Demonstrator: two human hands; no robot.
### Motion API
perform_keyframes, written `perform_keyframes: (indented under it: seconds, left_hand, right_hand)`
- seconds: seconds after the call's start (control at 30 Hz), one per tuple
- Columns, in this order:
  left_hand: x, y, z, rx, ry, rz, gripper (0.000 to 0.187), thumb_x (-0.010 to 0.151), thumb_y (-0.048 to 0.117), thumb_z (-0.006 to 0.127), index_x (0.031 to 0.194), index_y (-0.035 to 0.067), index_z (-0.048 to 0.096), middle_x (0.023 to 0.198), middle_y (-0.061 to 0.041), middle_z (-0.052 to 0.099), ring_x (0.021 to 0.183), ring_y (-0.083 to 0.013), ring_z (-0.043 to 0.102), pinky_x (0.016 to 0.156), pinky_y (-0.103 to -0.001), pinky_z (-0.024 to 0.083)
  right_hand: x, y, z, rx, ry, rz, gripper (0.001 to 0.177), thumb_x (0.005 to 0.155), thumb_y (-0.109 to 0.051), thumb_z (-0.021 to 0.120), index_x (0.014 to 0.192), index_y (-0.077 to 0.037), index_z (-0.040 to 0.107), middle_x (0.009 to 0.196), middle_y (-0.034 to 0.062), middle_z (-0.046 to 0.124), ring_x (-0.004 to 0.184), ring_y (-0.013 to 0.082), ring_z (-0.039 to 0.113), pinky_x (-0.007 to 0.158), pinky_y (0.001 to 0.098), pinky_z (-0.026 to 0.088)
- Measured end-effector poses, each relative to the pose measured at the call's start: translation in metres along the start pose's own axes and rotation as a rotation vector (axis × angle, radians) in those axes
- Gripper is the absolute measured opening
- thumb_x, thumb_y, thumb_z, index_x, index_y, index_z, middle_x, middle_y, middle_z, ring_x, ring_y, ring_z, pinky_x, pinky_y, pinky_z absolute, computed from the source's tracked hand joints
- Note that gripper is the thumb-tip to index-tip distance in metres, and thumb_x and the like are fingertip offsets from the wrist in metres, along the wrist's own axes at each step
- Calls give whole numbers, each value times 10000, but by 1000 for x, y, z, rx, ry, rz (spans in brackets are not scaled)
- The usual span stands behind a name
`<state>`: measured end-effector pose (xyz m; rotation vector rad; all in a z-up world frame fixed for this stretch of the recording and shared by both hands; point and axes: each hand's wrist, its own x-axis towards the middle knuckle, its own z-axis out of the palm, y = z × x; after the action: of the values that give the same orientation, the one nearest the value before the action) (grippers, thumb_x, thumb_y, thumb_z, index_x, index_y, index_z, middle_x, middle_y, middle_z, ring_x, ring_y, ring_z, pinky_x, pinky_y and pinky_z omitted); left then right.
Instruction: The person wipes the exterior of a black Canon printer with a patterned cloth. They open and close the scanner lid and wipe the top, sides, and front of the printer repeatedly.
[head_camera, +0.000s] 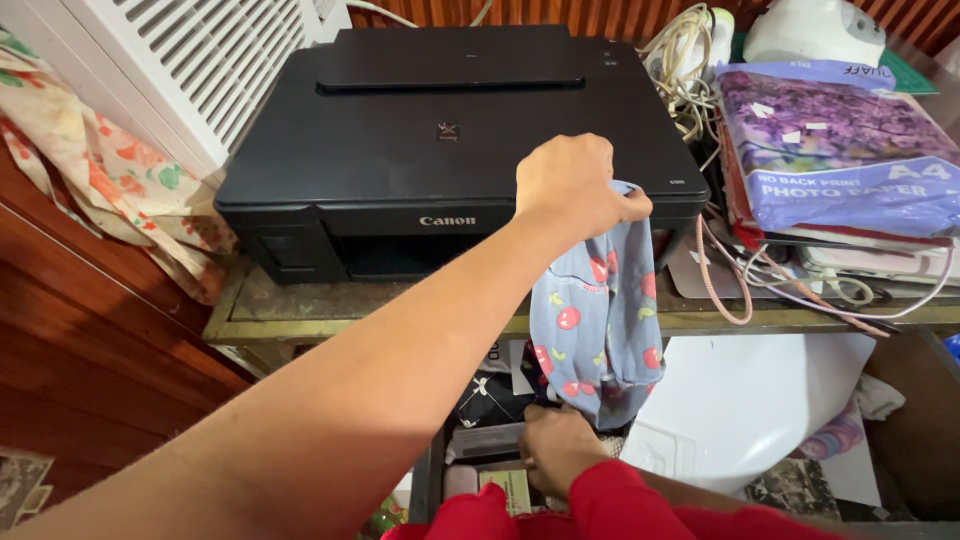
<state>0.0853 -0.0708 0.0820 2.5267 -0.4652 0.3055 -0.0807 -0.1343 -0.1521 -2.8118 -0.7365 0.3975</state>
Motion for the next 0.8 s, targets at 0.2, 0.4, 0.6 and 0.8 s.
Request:
perform_keyframes:
  seconds: [0.2, 0.4, 0.6, 0.8]
  left_hand:
    - [2, 2, -2, 26, -29, -3, 436, 637, 513, 787, 819, 118, 761, 801, -59, 749, 789, -247, 740, 735, -375, 598]
    - [2, 2, -3, 30, -29, 3, 444, 640, 514, 789, 847, 122, 766, 829, -69, 760, 821, -251, 742, 759, -374, 595]
    - [2, -2, -4, 2, -42, 25, 428, 638, 499, 778, 840, 121, 760, 837, -64, 764, 831, -250, 746, 765, -375, 594]
    - [2, -6, -4, 15, -40, 57, 430, 641, 508, 776, 839, 126, 759, 844, -63, 759, 854, -244, 736, 778, -373, 585]
  right_hand:
    - [4, 5, 19, -182, 77, -218, 78, 710, -105, 728, 768, -59, 753, 932, 176, 665, 860, 344, 688, 812, 466, 525]
    - [13, 16, 50, -218, -38, -179, 158, 730, -124, 704, 851, -35, 753, 953, 245, 689, 787, 354, 717, 634, 435, 572]
    - [27, 35, 90, -288, 4, -244, 168, 857, -164, 652, 889, -30, 748, 895, 204, 704, 741, 333, 721, 571, 436, 572]
    - [33, 43, 92, -244, 17, -217, 174, 839, -177, 670, 900, -33, 746, 926, 205, 700, 754, 344, 725, 593, 453, 581]
